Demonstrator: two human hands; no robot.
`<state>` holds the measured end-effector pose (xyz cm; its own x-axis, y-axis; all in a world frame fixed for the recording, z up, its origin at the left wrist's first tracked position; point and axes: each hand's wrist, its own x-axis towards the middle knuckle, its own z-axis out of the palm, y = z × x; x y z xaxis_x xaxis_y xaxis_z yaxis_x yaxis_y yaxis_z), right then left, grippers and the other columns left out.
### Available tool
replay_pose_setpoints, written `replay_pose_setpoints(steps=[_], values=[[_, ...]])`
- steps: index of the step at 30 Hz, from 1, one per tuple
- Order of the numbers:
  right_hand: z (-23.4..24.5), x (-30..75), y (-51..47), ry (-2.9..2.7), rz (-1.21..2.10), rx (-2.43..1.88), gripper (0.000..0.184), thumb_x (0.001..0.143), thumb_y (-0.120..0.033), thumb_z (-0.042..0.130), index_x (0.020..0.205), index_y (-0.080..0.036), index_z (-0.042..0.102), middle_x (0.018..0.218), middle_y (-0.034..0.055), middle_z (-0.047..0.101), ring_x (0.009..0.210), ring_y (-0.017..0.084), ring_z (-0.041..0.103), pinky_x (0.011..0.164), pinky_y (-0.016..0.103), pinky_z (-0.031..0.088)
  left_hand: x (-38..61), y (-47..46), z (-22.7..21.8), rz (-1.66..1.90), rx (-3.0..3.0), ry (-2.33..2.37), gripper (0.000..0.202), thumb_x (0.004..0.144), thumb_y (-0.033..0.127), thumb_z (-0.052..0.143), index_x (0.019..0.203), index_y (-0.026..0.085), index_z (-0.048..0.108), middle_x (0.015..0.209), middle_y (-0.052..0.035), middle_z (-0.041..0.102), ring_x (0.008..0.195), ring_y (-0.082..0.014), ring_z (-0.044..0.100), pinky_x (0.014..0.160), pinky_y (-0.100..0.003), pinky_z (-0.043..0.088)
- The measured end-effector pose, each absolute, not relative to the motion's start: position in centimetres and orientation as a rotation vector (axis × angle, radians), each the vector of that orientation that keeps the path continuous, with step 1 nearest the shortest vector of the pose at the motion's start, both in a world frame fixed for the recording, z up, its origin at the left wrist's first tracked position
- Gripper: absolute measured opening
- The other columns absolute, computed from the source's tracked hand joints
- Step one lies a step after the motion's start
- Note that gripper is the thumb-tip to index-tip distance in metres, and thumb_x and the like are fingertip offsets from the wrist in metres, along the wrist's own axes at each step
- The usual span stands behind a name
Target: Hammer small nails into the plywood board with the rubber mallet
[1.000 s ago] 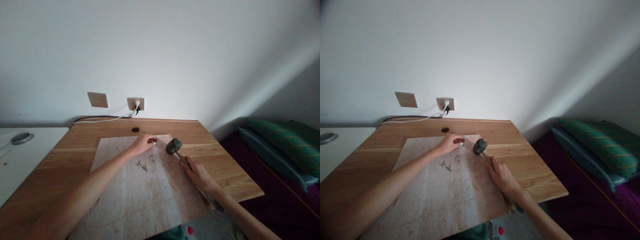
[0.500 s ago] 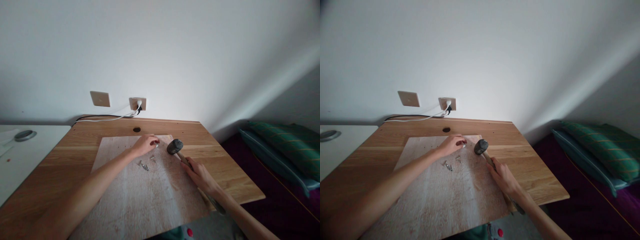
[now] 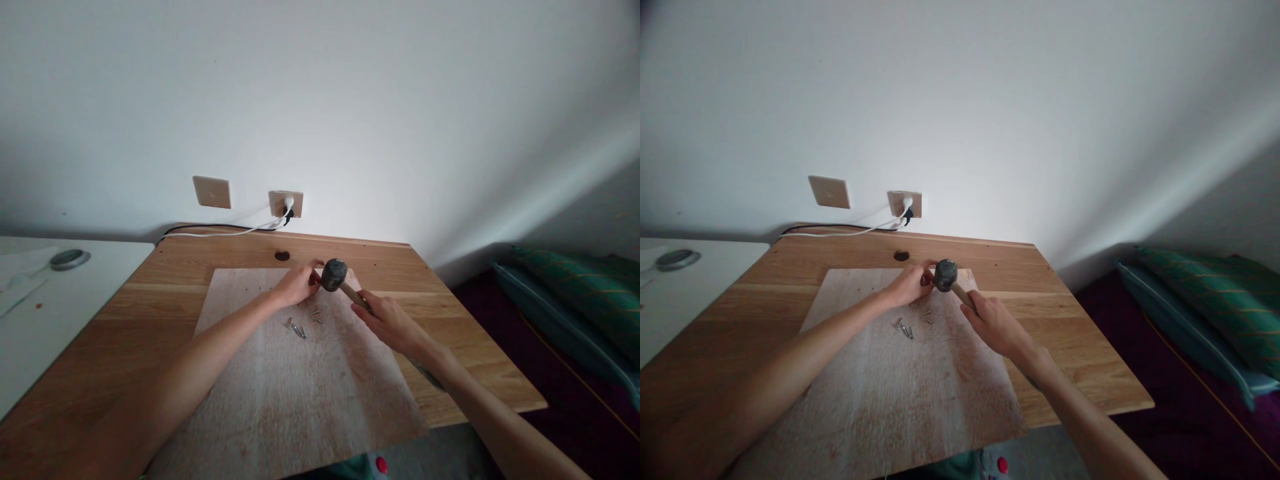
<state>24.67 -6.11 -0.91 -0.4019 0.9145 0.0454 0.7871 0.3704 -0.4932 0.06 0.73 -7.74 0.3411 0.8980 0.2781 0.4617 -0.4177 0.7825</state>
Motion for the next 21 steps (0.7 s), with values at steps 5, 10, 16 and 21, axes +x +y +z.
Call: replay_pose_setpoints(steps=[5, 10, 16, 21], values=[[-0.9, 24.4, -5.8, -2.379, 0.490, -1.491, 0.021, 0.101, -0.038, 0.046, 0.088, -0.026, 0.057, 0.066, 0.0013, 0.063, 0.062, 0.022, 0.064, 0.061, 0.030, 0.034, 0.1, 0.6, -7.4, 0.952, 2.016, 1.179, 0.062, 0.078, -0.003, 0.065, 0.136, 0.017, 0.062, 0.096, -0.0052, 0.083, 0.085, -0.0198, 0.078, 0.081, -0.028, 0.058], [-1.5, 24.1, -6.1, -2.388, 0.442, -1.495, 0.025, 0.104, -0.038, 0.042, 0.100, -0.025, 0.062, 0.075, 0.0051, 0.069, 0.074, 0.026, 0.071, 0.064, 0.031, 0.037, 0.2, 0.6, -7.4, 0.942, 2.029, 1.187, 0.061, 0.078, -0.003, 0.065, 0.136, 0.017, 0.063, 0.095, -0.0049, 0.082, 0.084, -0.0202, 0.077, 0.078, -0.027, 0.056], [-1.7, 24.3, -6.6, -2.375, 0.458, -1.506, 0.027, 0.103, -0.040, 0.042, 0.099, -0.023, 0.063, 0.074, 0.0054, 0.070, 0.071, 0.026, 0.070, 0.065, 0.031, 0.038, -0.2, 0.4, -7.3, 0.956, 2.037, 1.171, 0.059, 0.076, -0.002, 0.065, 0.133, 0.014, 0.063, 0.094, -0.0052, 0.081, 0.080, -0.0180, 0.074, 0.072, -0.025, 0.053], [-1.9, 26.1, -8.0, -2.337, 0.523, -1.560, 0.032, 0.104, -0.044, 0.043, 0.107, -0.021, 0.065, 0.073, 0.0040, 0.071, 0.066, 0.025, 0.070, 0.062, 0.030, 0.041, -1.4, -1.4, -4.7, 0.808, 2.211, 1.073, 0.019, 0.080, 0.008, 0.067, 0.097, 0.016, 0.070, 0.086, -0.0032, 0.075, 0.075, -0.0157, 0.068, 0.068, -0.025, 0.049]])
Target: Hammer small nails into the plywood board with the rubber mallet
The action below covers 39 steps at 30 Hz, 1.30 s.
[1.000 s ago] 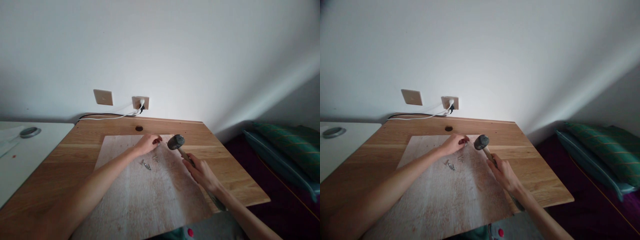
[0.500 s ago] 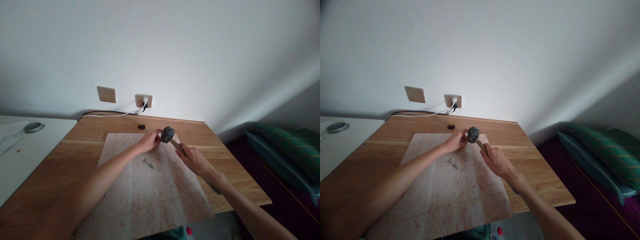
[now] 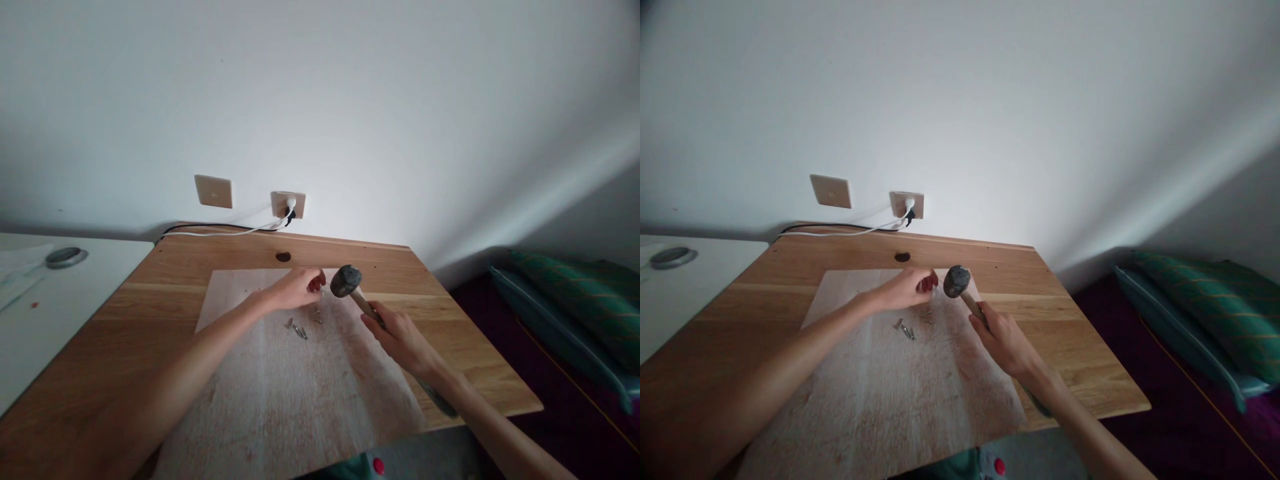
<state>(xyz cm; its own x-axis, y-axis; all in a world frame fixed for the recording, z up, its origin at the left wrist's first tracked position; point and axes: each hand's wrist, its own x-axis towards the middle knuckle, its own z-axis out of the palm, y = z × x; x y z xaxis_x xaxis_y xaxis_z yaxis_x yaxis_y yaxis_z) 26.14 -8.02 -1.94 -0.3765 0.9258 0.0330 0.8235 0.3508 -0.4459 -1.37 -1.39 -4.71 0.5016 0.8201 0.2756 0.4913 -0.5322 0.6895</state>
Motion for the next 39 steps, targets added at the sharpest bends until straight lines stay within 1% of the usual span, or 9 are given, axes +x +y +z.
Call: replay_pose_setpoints(steps=[2, 4, 10, 13, 16, 24, 30, 36, 39], values=[[-2.6, 26.9, -8.7, -2.340, 0.547, -1.575, 0.031, 0.103, -0.045, 0.045, 0.106, -0.022, 0.066, 0.074, 0.0043, 0.073, 0.068, 0.026, 0.073, 0.063, 0.031, 0.043, -1.5, -2.5, -3.3, 0.574, 2.360, 0.958, 0.010, 0.078, 0.012, 0.071, 0.085, 0.018, 0.068, 0.079, -0.0006, 0.071, 0.071, -0.0155, 0.065, 0.065, -0.026, 0.045], [-3.4, 27.3, -9.2, -2.334, 0.557, -1.589, 0.032, 0.104, -0.045, 0.044, 0.106, -0.024, 0.067, 0.081, 0.0067, 0.077, 0.078, 0.029, 0.077, 0.067, 0.032, 0.045, -1.4, -3.4, -2.3, 0.398, 2.473, 0.935, 0.010, 0.077, 0.011, 0.072, 0.081, 0.019, 0.068, 0.078, -0.0006, 0.070, 0.071, -0.0164, 0.064, 0.063, -0.027, 0.042], [-5.0, 27.3, -9.8, -2.292, 0.549, -1.646, 0.042, 0.107, -0.047, 0.037, 0.122, -0.021, 0.066, 0.099, 0.0133, 0.083, 0.096, 0.034, 0.080, 0.078, 0.036, 0.051, -0.7, -3.8, -2.5, 0.278, 2.572, 0.998, 0.021, 0.078, 0.001, 0.063, 0.082, 0.019, 0.072, 0.083, -0.0037, 0.073, 0.080, -0.0191, 0.067, 0.070, -0.029, 0.045], [-5.0, 27.2, -9.9, -2.290, 0.533, -1.662, 0.044, 0.107, -0.046, 0.037, 0.128, -0.020, 0.065, 0.105, 0.0150, 0.083, 0.105, 0.036, 0.079, 0.081, 0.037, 0.052, -1.5, -3.0, -2.9, 0.311, 2.574, 1.028, 0.021, 0.076, 0.001, 0.062, 0.078, 0.019, 0.072, 0.080, -0.0035, 0.072, 0.075, -0.0180, 0.065, 0.069, -0.028, 0.045], [-4.9, 27.2, -10.0, -2.289, 0.524, -1.678, 0.043, 0.107, -0.046, 0.037, 0.125, -0.020, 0.066, 0.104, 0.0156, 0.083, 0.106, 0.037, 0.079, 0.079, 0.036, 0.051, -2.8, -2.0, -3.0, 0.420, 2.559, 1.040, 0.020, 0.072, -0.002, 0.063, 0.073, 0.018, 0.069, 0.077, -0.0023, 0.071, 0.073, -0.0167, 0.064, 0.068, -0.027, 0.043], [-4.8, 27.1, -10.1, -2.286, 0.540, -1.675, 0.041, 0.108, -0.047, 0.037, 0.122, -0.022, 0.065, 0.100, 0.0133, 0.083, 0.102, 0.036, 0.080, 0.077, 0.035, 0.051, -3.8, 0.4, -5.5, 1.061, 2.074, 1.166, 0.011, 0.083, 0.012, 0.065, 0.090, 0.018, 0.072, 0.082, -0.0006, 0.074, 0.075, -0.0149, 0.067, 0.072, -0.024, 0.049], [-4.4, 27.0, -10.1, -2.276, 0.573, -1.671, 0.042, 0.106, -0.048, 0.036, 0.119, -0.022, 0.066, 0.097, 0.0136, 0.083, 0.098, 0.036, 0.080, 0.078, 0.036, 0.052, -3.9, 0.3, -7.8, 0.947, 2.132, 1.143, 0.015, 0.080, 0.010, 0.065, 0.089, 0.018, 0.075, 0.077, 0.0004, 0.072, 0.070, -0.0147, 0.064, 0.067, -0.025, 0.045], [-4.5, 26.9, -10.0, -2.240, 0.593, -1.656, 0.041, 0.103, -0.049, 0.039, 0.118, -0.022, 0.067, 0.096, 0.0138, 0.082, 0.098, 0.036, 0.080, 0.077, 0.037, 0.052, -4.0, 0.2, -7.7, 0.966, 2.176, 1.098, 0.015, 0.080, 0.007, 0.065, 0.086, 0.018, 0.073, 0.079, 0.0001, 0.071, 0.071, -0.0143, 0.064, 0.069, -0.024, 0.045], [-4.2, 26.9, -10.1, -2.222, 0.613, -1.628, 0.038, 0.102, -0.049, 0.042, 0.110, -0.022, 0.068, 0.090, 0.0106, 0.081, 0.090, 0.033, 0.079, 0.072, 0.034, 0.052, -3.9, 0.1, -7.7, 0.957, 2.197, 1.118, 0.012, 0.080, 0.007, 0.066, 0.083, 0.017, 0.072, 0.081, -0.0013, 0.071, 0.073, -0.0154, 0.065, 0.070, -0.025, 0.046]])
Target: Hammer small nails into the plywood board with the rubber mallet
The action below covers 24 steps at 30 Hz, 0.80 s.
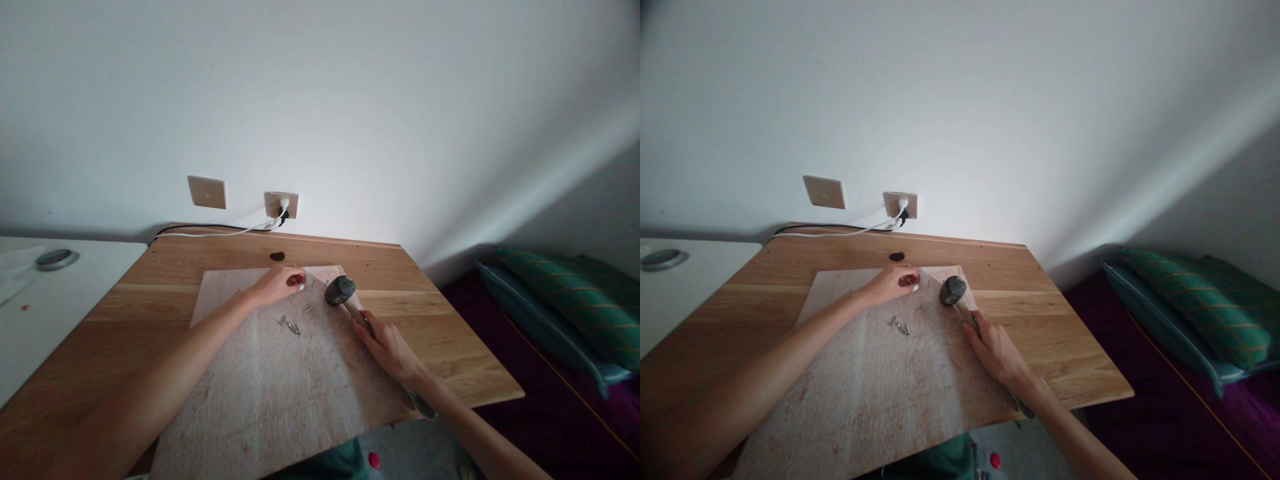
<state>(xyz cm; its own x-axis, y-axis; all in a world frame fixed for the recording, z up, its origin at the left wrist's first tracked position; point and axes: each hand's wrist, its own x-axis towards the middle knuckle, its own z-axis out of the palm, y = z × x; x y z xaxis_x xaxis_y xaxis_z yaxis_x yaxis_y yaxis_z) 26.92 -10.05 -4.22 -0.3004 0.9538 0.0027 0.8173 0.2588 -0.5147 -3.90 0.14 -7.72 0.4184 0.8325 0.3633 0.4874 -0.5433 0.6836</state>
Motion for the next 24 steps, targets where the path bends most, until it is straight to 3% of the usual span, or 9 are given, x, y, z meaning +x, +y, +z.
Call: replay_pose_setpoints(steps=[3, 7, 14, 24], values=[[-3.5, 26.4, -10.1, -2.212, 0.653, -1.593, 0.039, 0.103, -0.050, 0.044, 0.108, -0.020, 0.067, 0.073, 0.0044, 0.074, 0.068, 0.025, 0.074, 0.062, 0.030, 0.049, -3.8, 0.2, -7.9, 0.945, 2.138, 1.160, 0.014, 0.081, 0.008, 0.066, 0.088, 0.017, 0.073, 0.080, -0.0017, 0.074, 0.074, -0.0167, 0.068, 0.070, -0.026, 0.048], [-1.9, 24.5, -9.1, -2.220, 0.677, -1.552, 0.036, 0.106, -0.047, 0.042, 0.108, -0.020, 0.065, 0.060, -0.0018, 0.064, 0.049, 0.017, 0.061, 0.051, 0.026, 0.043, -3.8, 0.3, -8.0, 0.956, 2.050, 1.179, 0.035, 0.080, 0.005, 0.067, 0.112, 0.018, 0.073, 0.087, -0.0017, 0.078, 0.076, -0.0159, 0.071, 0.072, -0.025, 0.052], [-0.9, 20.8, -5.8, -2.352, 0.594, -1.462, 0.018, 0.102, -0.034, 0.051, 0.091, -0.024, 0.063, 0.065, -0.0005, 0.063, 0.059, 0.018, 0.062, 0.058, 0.027, 0.037, -3.9, 0.4, -8.0, 0.974, 2.041, 1.207, 0.052, 0.075, -0.002, 0.069, 0.124, 0.016, 0.067, 0.089, -0.0022, 0.078, 0.076, -0.0165, 0.072, 0.070, -0.024, 0.052], [-0.8, 20.8, -6.0, -2.448, 0.510, -1.475, 0.020, 0.102, -0.035, 0.049, 0.090, -0.024, 0.062, 0.067, 0.0011, 0.064, 0.062, 0.021, 0.063, 0.061, 0.029, 0.034, -3.9, 0.2, -7.8, 0.999, 2.001, 1.185, 0.056, 0.073, -0.001, 0.066, 0.127, 0.016, 0.065, 0.086, -0.0015, 0.078, 0.076, -0.0167, 0.073, 0.069, -0.024, 0.052]])
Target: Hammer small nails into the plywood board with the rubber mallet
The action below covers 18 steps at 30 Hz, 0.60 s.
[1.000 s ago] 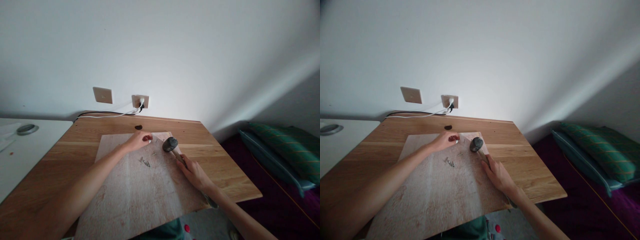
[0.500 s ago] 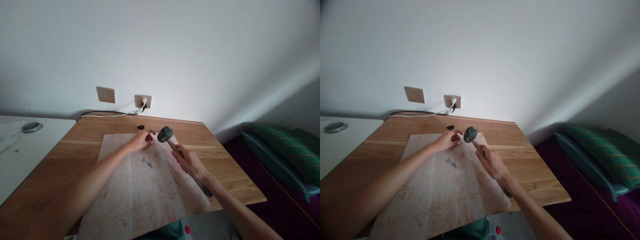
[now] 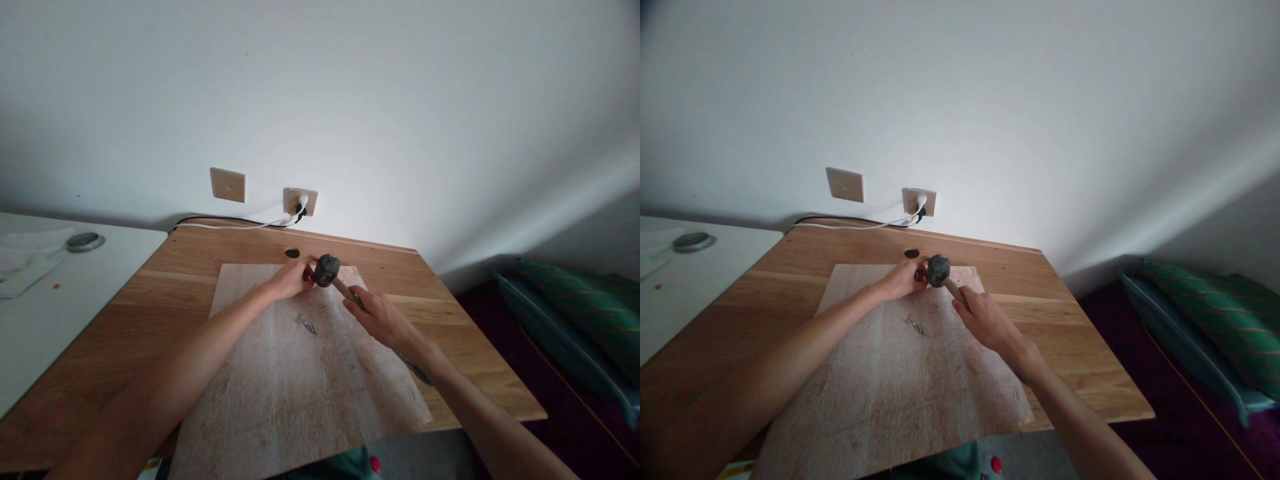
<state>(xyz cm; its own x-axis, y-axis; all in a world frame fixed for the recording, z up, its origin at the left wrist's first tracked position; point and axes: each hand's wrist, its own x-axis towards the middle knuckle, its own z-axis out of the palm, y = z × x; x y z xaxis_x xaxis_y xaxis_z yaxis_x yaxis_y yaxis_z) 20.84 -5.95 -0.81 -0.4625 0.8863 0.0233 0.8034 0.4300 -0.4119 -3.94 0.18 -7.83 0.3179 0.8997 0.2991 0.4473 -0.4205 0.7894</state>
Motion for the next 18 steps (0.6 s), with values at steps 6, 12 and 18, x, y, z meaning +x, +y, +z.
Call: replay_pose_setpoints(steps=[6, 12, 18], values=[[-1.0, 20.6, -6.2, -2.440, 0.513, -1.452, 0.023, 0.102, -0.036, 0.047, 0.093, -0.023, 0.063, 0.067, 0.0021, 0.066, 0.062, 0.021, 0.065, 0.061, 0.030, 0.038, -4.1, 0.1, -7.1, 0.937, 1.988, 1.208, 0.057, 0.073, 0.000, 0.065, 0.128, 0.016, 0.064, 0.086, -0.0013, 0.077, 0.077, -0.0174, 0.072, 0.069, -0.025, 0.050], [-1.7, 23.0, -7.9, -2.365, 0.588, -1.524, 0.031, 0.104, -0.043, 0.040, 0.105, -0.023, 0.063, 0.062, -0.0022, 0.061, 0.049, 0.020, 0.062, 0.052, 0.028, 0.039, -4.2, -1.2, -3.9, 0.714, 2.234, 1.197, 0.021, 0.074, 0.016, 0.075, 0.093, 0.017, 0.069, 0.089, -0.0041, 0.073, 0.079, -0.0197, 0.068, 0.067, -0.027, 0.048], [-3.0, 24.8, -8.6, -2.364, 0.641, -1.564, 0.025, 0.102, -0.041, 0.041, 0.093, -0.025, 0.059, 0.058, -0.0031, 0.059, 0.049, 0.021, 0.064, 0.052, 0.029, 0.040, -0.8, -4.7, -3.0, 0.395, 2.656, 0.974, 0.018, 0.077, 0.005, 0.070, 0.088, 0.018, 0.073, 0.090, -0.0084, 0.075, 0.080, -0.0239, 0.071, 0.064, -0.031, 0.045]])
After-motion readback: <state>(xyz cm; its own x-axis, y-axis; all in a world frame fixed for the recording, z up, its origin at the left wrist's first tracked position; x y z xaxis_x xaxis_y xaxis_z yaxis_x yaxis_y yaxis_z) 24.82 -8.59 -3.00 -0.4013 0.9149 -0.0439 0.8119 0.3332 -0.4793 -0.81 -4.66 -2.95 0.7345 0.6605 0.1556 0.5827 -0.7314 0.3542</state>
